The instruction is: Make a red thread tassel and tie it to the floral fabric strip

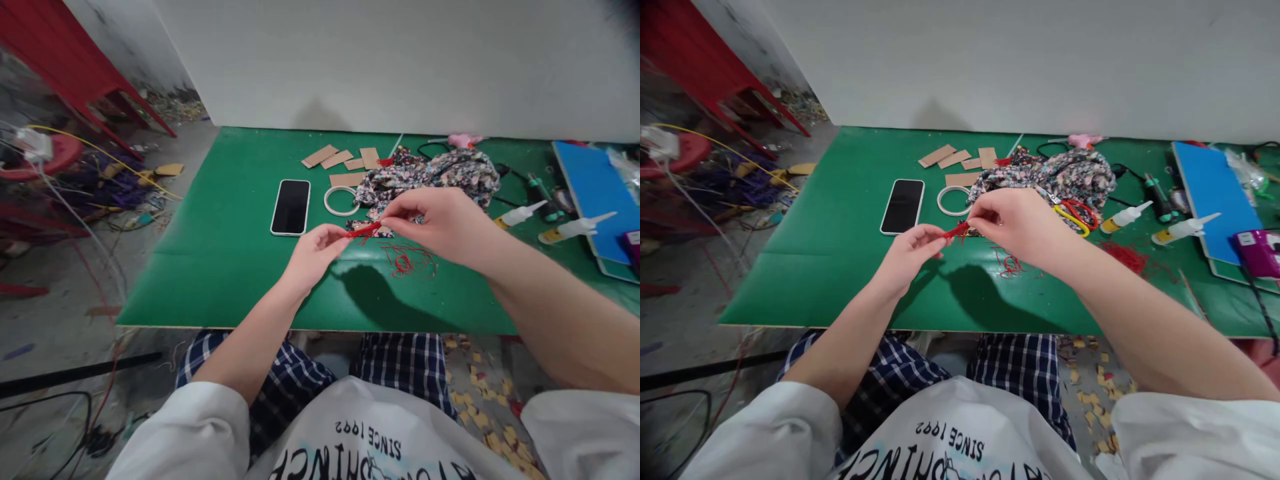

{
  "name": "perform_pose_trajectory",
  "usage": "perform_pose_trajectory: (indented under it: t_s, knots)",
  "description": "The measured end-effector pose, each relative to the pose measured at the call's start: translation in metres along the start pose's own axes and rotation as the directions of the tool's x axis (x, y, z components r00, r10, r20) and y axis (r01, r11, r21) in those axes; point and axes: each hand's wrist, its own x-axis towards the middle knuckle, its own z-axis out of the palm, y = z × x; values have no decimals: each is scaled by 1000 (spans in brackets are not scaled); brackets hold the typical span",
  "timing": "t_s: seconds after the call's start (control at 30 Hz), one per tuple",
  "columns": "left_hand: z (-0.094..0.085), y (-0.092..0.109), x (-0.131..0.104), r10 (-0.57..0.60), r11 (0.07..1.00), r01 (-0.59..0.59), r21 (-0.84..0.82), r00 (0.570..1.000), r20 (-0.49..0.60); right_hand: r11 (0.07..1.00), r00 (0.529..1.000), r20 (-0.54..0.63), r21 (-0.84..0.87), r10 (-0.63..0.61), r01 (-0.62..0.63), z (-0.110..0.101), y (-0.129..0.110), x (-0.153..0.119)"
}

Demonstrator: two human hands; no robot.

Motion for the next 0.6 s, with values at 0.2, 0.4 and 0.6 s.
perform_pose_trajectory:
  t_s: [0.2,0.4,0.6]
  knots:
    - [5,7,-3,154,981,-137,-140,981,120,986,982,167,-129,-83,105,10,-7,7]
    - [19,-2,-8,27,999,-24,-28,992,123,983,979,190,-148,-79,108,12,-3,10]
    - [6,-12,-8,-93,883,-46,468,958,270,998,984,169,3,62,-64,39,35,-9]
